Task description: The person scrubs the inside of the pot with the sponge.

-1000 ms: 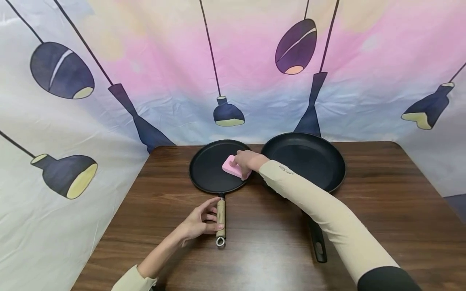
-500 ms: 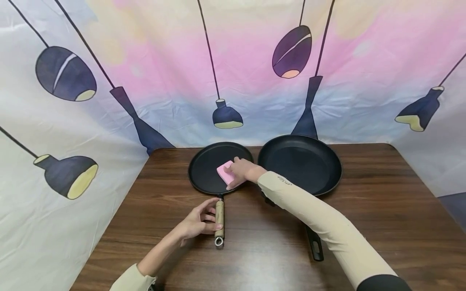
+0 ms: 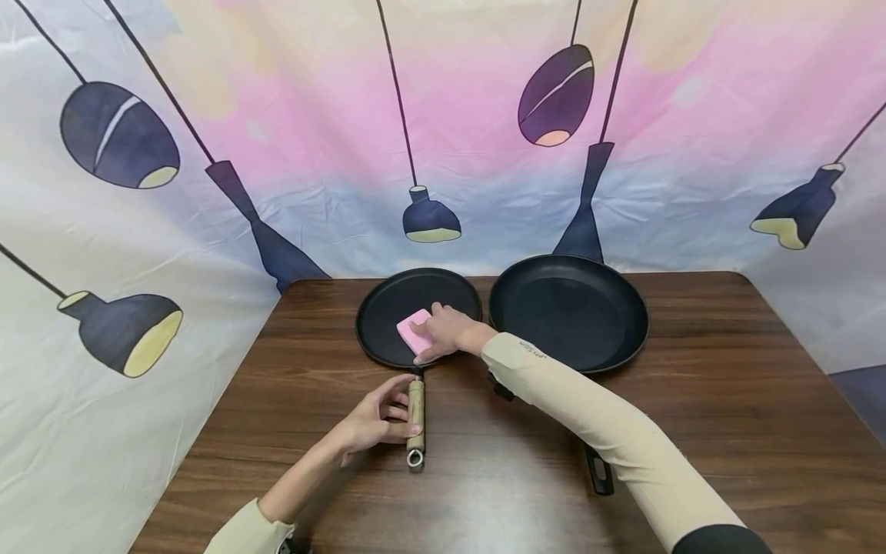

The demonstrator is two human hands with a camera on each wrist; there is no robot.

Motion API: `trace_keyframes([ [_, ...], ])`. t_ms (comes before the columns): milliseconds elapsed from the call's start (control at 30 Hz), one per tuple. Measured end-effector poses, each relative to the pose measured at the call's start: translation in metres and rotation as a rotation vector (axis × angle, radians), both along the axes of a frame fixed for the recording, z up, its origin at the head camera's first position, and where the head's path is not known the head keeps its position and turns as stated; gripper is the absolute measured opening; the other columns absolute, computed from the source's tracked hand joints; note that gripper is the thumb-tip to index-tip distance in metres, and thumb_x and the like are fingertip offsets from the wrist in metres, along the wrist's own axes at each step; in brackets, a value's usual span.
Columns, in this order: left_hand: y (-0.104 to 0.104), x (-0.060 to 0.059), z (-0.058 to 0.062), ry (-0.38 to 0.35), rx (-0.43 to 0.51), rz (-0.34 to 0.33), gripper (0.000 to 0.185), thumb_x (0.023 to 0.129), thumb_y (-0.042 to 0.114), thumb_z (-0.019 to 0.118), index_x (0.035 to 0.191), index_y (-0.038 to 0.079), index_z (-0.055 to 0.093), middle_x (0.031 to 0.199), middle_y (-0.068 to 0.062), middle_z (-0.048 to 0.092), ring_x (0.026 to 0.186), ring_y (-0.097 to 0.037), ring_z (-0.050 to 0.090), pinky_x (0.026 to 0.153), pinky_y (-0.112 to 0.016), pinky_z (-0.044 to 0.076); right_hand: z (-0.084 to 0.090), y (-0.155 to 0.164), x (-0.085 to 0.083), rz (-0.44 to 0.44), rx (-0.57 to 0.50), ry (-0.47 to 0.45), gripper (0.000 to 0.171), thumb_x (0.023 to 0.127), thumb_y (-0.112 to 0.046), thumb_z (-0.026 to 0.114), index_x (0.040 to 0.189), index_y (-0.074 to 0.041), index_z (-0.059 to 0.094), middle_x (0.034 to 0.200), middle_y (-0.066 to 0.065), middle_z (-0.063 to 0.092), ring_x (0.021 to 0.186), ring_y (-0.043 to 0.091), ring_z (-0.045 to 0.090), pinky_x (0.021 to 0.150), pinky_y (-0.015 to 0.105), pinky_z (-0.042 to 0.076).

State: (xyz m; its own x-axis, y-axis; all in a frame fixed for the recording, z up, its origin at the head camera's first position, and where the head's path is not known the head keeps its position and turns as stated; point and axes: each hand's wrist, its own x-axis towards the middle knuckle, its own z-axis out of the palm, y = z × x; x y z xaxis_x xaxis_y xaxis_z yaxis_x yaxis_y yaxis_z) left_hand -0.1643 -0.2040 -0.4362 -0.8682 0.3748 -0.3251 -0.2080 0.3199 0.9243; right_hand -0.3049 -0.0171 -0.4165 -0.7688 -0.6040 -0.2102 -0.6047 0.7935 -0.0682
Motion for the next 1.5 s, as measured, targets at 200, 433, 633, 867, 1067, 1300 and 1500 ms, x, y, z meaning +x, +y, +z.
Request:
trace_keyframes([
  [200, 0.002, -0.001, 0.0, -0.014, 0.038, 0.006, 0.088, 0.083, -0.001, 0.081, 0.156, 0.007, 0.032, 0.126, -0.018, 0.045, 0.103, -0.021, 0.057, 0.08, -0.036, 0.064, 0.002, -0.016, -0.001, 0.025, -0.013, 0.021, 0.066, 0.096, -0.056, 0.065, 0.154, -0.031, 0.046, 0.138, 0.019, 0.054, 0.117, 0.031, 0.058, 0.101, 0.04, 0.055],
  [433, 0.0, 0.001, 0.001, -0.011, 0.016, -0.013, 0.09, 0.084, 0.001, 0.082, 0.157, 0.007, 0.031, 0.13, -0.021, 0.043, 0.107, -0.023, 0.056, 0.08, -0.036, 0.064, 0.0, -0.037, -0.002, 0.004, -0.062, -0.02, 0.055, 0.1, -0.048, 0.063, 0.151, -0.033, 0.049, 0.139, 0.016, 0.05, 0.121, 0.029, 0.052, 0.102, 0.039, 0.054],
  [633, -0.002, 0.001, -0.002, 0.0, 0.036, -0.045, 0.09, 0.085, 0.003, 0.082, 0.158, 0.007, 0.029, 0.133, -0.022, 0.043, 0.107, -0.022, 0.058, 0.081, -0.036, 0.063, 0.002, -0.048, -0.002, 0.045, -0.039, -0.034, 0.058, 0.1, -0.043, 0.064, 0.154, -0.037, 0.043, 0.138, 0.01, 0.05, 0.118, 0.024, 0.048, 0.098, 0.035, 0.052],
  [867, -0.004, -0.001, -0.001, -0.027, 0.066, -0.047, 0.09, 0.086, 0.0, 0.079, 0.159, 0.007, 0.027, 0.135, -0.023, 0.042, 0.105, -0.021, 0.058, 0.08, -0.033, 0.061, 0.012, -0.044, -0.004, 0.103, -0.001, -0.064, 0.062, 0.098, -0.021, 0.068, 0.153, -0.039, 0.045, 0.146, 0.005, 0.049, 0.125, 0.023, 0.048, 0.101, 0.035, 0.049],
  [1067, -0.003, -0.001, 0.0, -0.023, 0.041, -0.045, 0.089, 0.087, 0.002, 0.079, 0.159, 0.007, 0.027, 0.135, -0.023, 0.042, 0.107, -0.022, 0.057, 0.08, -0.032, 0.061, 0.016, -0.027, -0.002, 0.155, 0.004, -0.117, 0.053, 0.103, -0.008, 0.058, 0.147, -0.036, 0.047, 0.151, 0.003, 0.048, 0.137, 0.024, 0.046, 0.112, 0.039, 0.046],
  [1300, -0.005, 0.0, -0.003, -0.031, 0.058, -0.036, 0.088, 0.087, 0.001, 0.078, 0.159, 0.008, 0.028, 0.132, -0.022, 0.043, 0.107, -0.022, 0.056, 0.082, -0.035, 0.063, 0.016, -0.005, -0.003, 0.194, 0.05, -0.11, 0.044, 0.101, 0.003, 0.052, 0.132, -0.028, 0.049, 0.138, -0.002, 0.053, 0.118, 0.018, 0.051, 0.096, 0.031, 0.045],
  [1500, -0.004, -0.001, -0.003, -0.036, 0.048, -0.032, 0.088, 0.087, 0.002, 0.079, 0.158, 0.009, 0.029, 0.132, -0.021, 0.043, 0.104, -0.019, 0.059, 0.086, -0.039, 0.064, 0.019, 0.013, -0.015, 0.22, 0.116, -0.094, 0.036, 0.099, 0.005, 0.054, 0.12, -0.023, 0.05, 0.129, 0.001, 0.051, 0.107, 0.02, 0.046, 0.089, 0.03, 0.039],
])
